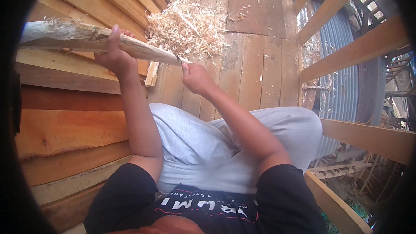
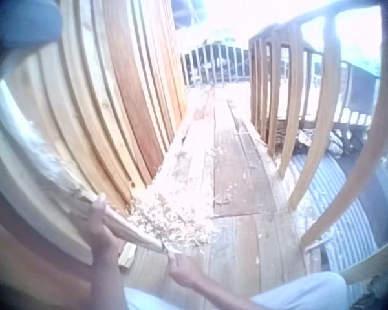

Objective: The person sits cross-legged on a wooden floor and uses a knife to carve a long, curved piece of wood. They repeatedly shave off thin layers, creating wood shavings that accumulate on the floor.

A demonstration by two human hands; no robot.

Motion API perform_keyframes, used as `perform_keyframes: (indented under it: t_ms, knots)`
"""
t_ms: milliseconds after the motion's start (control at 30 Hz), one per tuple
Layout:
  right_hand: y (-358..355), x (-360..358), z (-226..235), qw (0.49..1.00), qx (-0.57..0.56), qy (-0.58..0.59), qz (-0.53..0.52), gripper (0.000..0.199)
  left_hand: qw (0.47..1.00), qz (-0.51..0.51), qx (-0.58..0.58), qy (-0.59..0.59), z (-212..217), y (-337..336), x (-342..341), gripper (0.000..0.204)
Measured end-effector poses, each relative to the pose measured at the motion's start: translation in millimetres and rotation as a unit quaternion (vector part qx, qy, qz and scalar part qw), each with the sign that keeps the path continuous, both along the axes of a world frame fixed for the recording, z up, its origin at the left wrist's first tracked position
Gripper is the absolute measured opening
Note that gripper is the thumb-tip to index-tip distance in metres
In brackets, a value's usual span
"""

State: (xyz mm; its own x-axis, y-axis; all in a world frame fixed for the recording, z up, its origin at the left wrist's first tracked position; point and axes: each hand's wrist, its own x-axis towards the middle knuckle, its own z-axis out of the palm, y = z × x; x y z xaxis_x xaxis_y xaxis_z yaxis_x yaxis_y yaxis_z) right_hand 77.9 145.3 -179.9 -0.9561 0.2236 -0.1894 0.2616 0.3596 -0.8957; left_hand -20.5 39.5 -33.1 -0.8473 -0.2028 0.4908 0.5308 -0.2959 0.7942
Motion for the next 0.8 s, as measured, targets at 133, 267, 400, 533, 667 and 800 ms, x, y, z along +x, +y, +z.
perform_keyframes:
  t_ms: [133,267,400,533,667,800]
  knots:
    - [-12.8,8.2,45.7,0.999,0.012,0.043,-0.009,0.046,1.000,-0.001,-0.002,-0.005,1.1,-2.4,10.5,0.037]
    - [1.5,-0.3,-3.7,0.999,0.003,0.039,-0.019,0.047,1.000,0.014,-0.017,0.016,3.9,9.5,13.5,0.039]
    - [7.8,-1.4,-9.2,1.000,-0.010,-0.019,0.013,0.048,1.000,0.012,-0.027,-0.010,1.2,3.4,7.1,0.038]
    - [-4.9,1.6,9.7,1.000,0.014,0.012,-0.008,0.047,1.000,-0.021,0.004,-0.002,-0.4,-2.4,5.5,0.040]
    - [-0.4,-0.6,11.9,1.000,-0.004,0.002,0.012,0.044,1.000,0.003,-0.010,0.010,-0.5,4.8,12.0,0.033]
    - [18.0,5.8,-79.8,0.995,0.004,-0.094,-0.016,0.040,0.999,-0.038,0.001,0.017,1.1,6.3,9.1,0.033]
